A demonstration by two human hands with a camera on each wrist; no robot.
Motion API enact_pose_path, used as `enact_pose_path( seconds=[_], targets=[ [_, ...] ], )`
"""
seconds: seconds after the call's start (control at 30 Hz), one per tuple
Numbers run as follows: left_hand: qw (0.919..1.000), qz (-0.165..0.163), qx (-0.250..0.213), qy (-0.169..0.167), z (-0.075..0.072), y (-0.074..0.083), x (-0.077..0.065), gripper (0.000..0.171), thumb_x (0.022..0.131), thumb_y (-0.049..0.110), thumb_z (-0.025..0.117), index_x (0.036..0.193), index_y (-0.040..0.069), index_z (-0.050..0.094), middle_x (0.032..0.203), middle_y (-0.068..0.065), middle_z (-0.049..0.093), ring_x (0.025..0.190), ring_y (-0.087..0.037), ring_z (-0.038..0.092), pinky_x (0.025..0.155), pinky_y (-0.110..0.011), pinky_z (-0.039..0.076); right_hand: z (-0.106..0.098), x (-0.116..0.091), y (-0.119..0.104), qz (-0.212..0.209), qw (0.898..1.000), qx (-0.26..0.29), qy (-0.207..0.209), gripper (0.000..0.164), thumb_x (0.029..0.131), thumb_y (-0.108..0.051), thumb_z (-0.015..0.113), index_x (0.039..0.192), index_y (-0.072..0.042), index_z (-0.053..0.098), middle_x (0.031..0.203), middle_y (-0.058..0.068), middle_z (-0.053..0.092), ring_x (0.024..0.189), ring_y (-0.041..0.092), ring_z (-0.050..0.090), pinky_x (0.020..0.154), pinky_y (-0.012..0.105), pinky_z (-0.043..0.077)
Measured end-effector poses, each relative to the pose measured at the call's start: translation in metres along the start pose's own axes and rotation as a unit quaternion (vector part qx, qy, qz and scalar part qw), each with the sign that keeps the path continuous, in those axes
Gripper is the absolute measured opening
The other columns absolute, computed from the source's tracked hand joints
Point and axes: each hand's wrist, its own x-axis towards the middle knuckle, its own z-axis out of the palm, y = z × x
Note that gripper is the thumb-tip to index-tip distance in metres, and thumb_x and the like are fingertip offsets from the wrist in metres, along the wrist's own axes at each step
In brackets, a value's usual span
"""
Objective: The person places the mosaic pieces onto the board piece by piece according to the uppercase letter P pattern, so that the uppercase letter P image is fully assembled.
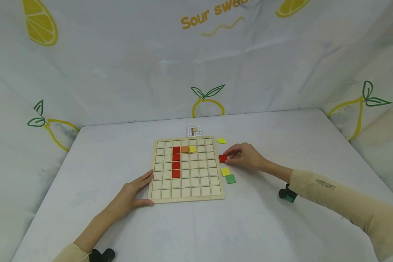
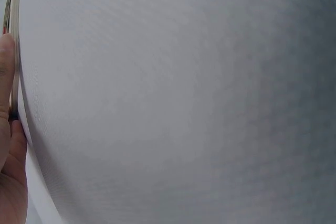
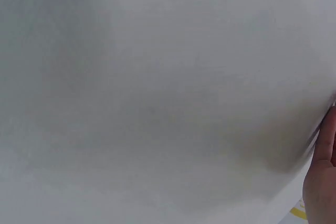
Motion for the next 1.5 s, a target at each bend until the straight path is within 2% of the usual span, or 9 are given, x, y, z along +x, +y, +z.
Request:
enact_pose_path(
  seconds=[0.17,0.37,0.47,0.83,1.17,1.3,1.5],
  targets=[
    [1.0000,-0.001,-0.002,-0.003,0.001,-0.001,0.000,0.086,0.071,0.030,0.080,0.139,-0.008,0.043,0.150,-0.018,0.036,0.134,-0.037,0.038,0.102,-0.049,0.039,-0.003,-0.003,0.000,0.003,1.000,0.013,0.009,0.028,0.081,-0.010,0.077,0.107,-0.001,0.071,0.090,0.004,0.069,0.078,0.015,0.060,0.077,0.024,0.051],
    [1.0000,-0.006,0.001,-0.006,0.001,-0.002,0.000,0.086,0.071,0.032,0.080,0.139,-0.008,0.043,0.150,-0.016,0.036,0.134,-0.036,0.038,0.102,-0.049,0.039,-0.005,-0.009,-0.003,0.051,0.998,0.048,0.007,0.031,0.083,-0.011,0.076,0.111,-0.002,0.069,0.102,0.010,0.069,0.085,0.017,0.065,0.090,0.036,0.052],
    [0.9999,-0.008,0.000,-0.007,0.001,-0.002,0.000,0.086,0.071,0.031,0.080,0.139,-0.008,0.043,0.150,-0.016,0.035,0.134,-0.036,0.037,0.103,-0.049,0.039,-0.005,-0.014,-0.006,0.071,0.995,0.065,0.008,0.031,0.084,-0.010,0.075,0.112,0.000,0.069,0.104,0.012,0.069,0.089,0.019,0.065,0.092,0.039,0.052],
    [0.9999,-0.015,0.001,-0.006,0.001,-0.001,0.000,0.086,0.070,0.029,0.081,0.138,-0.008,0.043,0.150,-0.017,0.036,0.134,-0.036,0.038,0.103,-0.048,0.039,0.006,-0.036,-0.024,0.087,0.985,0.146,0.023,0.031,0.083,-0.009,0.076,0.110,0.004,0.069,0.100,0.014,0.071,0.087,0.021,0.067,0.081,0.017,0.053],
    [0.9998,-0.018,0.003,-0.008,0.000,0.000,0.000,0.086,0.069,0.027,0.082,0.138,-0.009,0.044,0.150,-0.017,0.036,0.134,-0.037,0.037,0.103,-0.048,0.039,0.021,-0.045,-0.040,0.070,0.974,0.214,0.013,0.028,0.079,-0.006,0.078,0.103,0.006,0.071,0.102,0.016,0.070,0.086,0.020,0.070,0.075,0.017,0.054],
    [0.9998,-0.019,0.001,-0.009,0.000,0.001,0.000,0.086,0.070,0.028,0.082,0.138,-0.009,0.043,0.150,-0.017,0.036,0.134,-0.037,0.037,0.103,-0.048,0.039,0.027,-0.046,-0.046,0.070,0.972,0.223,0.006,0.028,0.078,-0.006,0.079,0.103,0.006,0.071,0.102,0.016,0.070,0.084,0.018,0.069,0.072,0.018,0.055],
    [0.9998,-0.016,-0.003,-0.008,0.000,0.001,0.000,0.086,0.071,0.030,0.081,0.139,-0.008,0.043,0.150,-0.017,0.035,0.134,-0.037,0.037,0.103,-0.049,0.039,0.036,-0.044,-0.057,0.063,0.972,0.224,0.003,0.031,0.078,-0.006,0.079,0.105,0.006,0.070,0.091,0.013,0.071,0.076,0.016,0.065,0.067,0.017,0.054]
  ],
)
